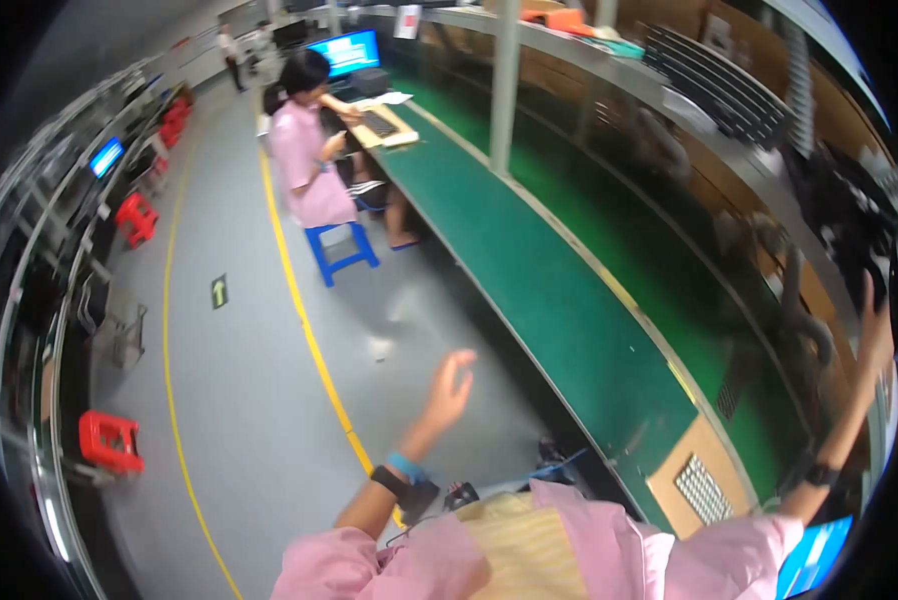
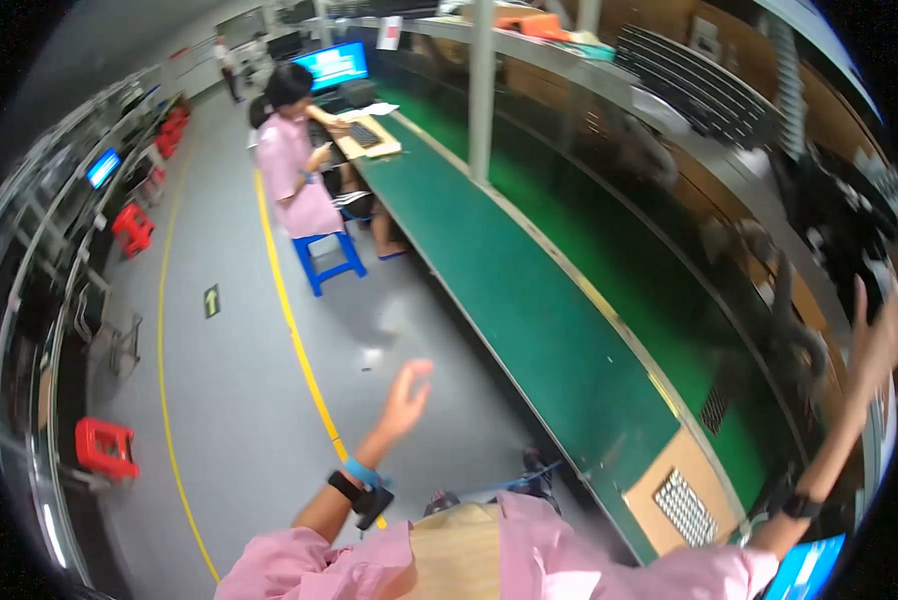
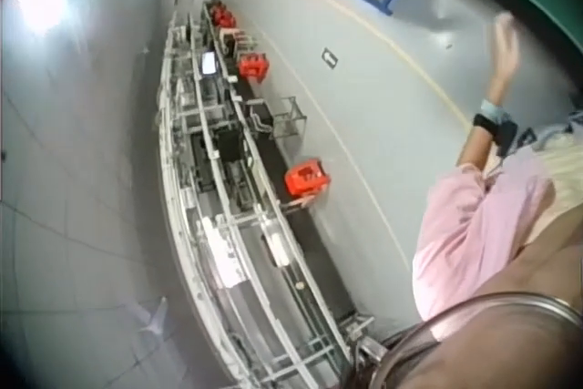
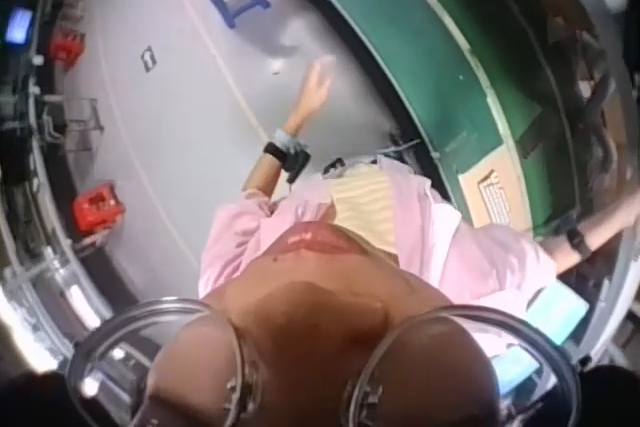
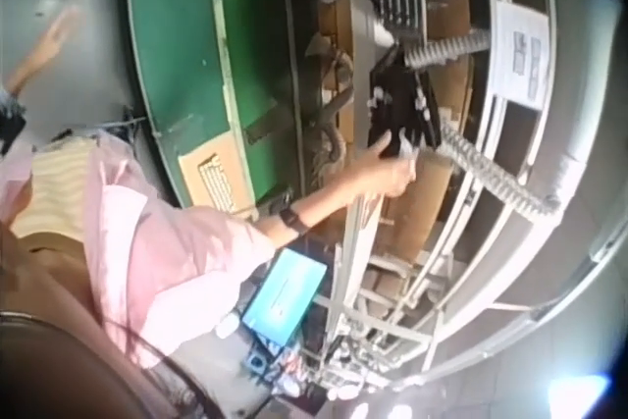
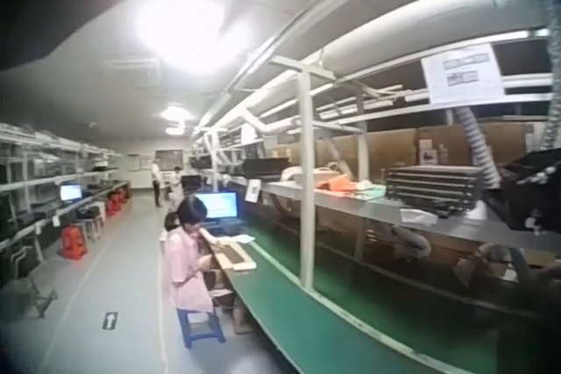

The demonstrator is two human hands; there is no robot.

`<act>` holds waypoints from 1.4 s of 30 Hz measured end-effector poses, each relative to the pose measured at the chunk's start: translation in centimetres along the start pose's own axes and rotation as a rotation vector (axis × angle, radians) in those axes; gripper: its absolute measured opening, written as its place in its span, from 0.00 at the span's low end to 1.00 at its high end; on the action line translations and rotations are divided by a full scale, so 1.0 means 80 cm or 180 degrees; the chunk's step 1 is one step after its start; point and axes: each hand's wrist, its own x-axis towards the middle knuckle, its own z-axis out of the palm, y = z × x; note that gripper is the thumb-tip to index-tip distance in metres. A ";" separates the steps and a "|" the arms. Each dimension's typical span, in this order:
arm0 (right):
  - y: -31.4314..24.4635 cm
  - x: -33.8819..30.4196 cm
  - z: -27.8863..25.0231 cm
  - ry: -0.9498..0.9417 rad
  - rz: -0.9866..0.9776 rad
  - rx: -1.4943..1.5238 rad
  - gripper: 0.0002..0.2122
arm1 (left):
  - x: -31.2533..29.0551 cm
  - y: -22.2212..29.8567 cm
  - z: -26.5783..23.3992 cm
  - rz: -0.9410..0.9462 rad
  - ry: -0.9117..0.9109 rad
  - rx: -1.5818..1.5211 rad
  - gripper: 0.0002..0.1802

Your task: The person connects a cable to a circuit board, turns it over, and wipes the keyboard switches with a sponge. They then unplug the cable, place the assembly on a rack, and repeat the process with another unit.

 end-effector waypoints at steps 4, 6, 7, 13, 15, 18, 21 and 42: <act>-0.076 0.025 -0.031 -0.1416 0.0885 0.0929 0.17 | 0.169 0.167 -0.037 0.1500 -0.0089 0.0371 0.13; -0.085 0.026 -0.016 -0.0657 0.0854 0.0906 0.18 | 0.229 0.265 -0.009 0.2166 0.0014 0.0346 0.15; -0.104 0.044 -0.025 -0.0023 0.0915 0.0730 0.18 | 0.257 0.304 0.010 0.2613 0.0072 0.0346 0.15; -0.020 0.070 0.016 0.0217 0.0740 0.0255 0.21 | 0.341 0.508 0.225 0.3938 0.0060 0.1093 0.14; 0.003 0.057 0.058 -0.0280 0.0687 0.1199 0.22 | 0.366 0.548 0.284 0.3735 -0.0692 0.1325 0.22; 0.017 0.045 0.076 -0.0948 0.0432 0.1814 0.22 | 0.390 0.596 0.364 0.3392 -0.1769 0.1648 0.34; 0.043 0.030 0.092 -0.1073 0.0306 0.1418 0.21 | 0.411 0.597 0.400 0.3256 -0.1671 0.0676 0.26; 0.100 -0.022 0.166 -0.1210 0.0979 0.1865 0.18 | 0.481 0.585 0.494 0.5241 -0.1325 0.1255 0.25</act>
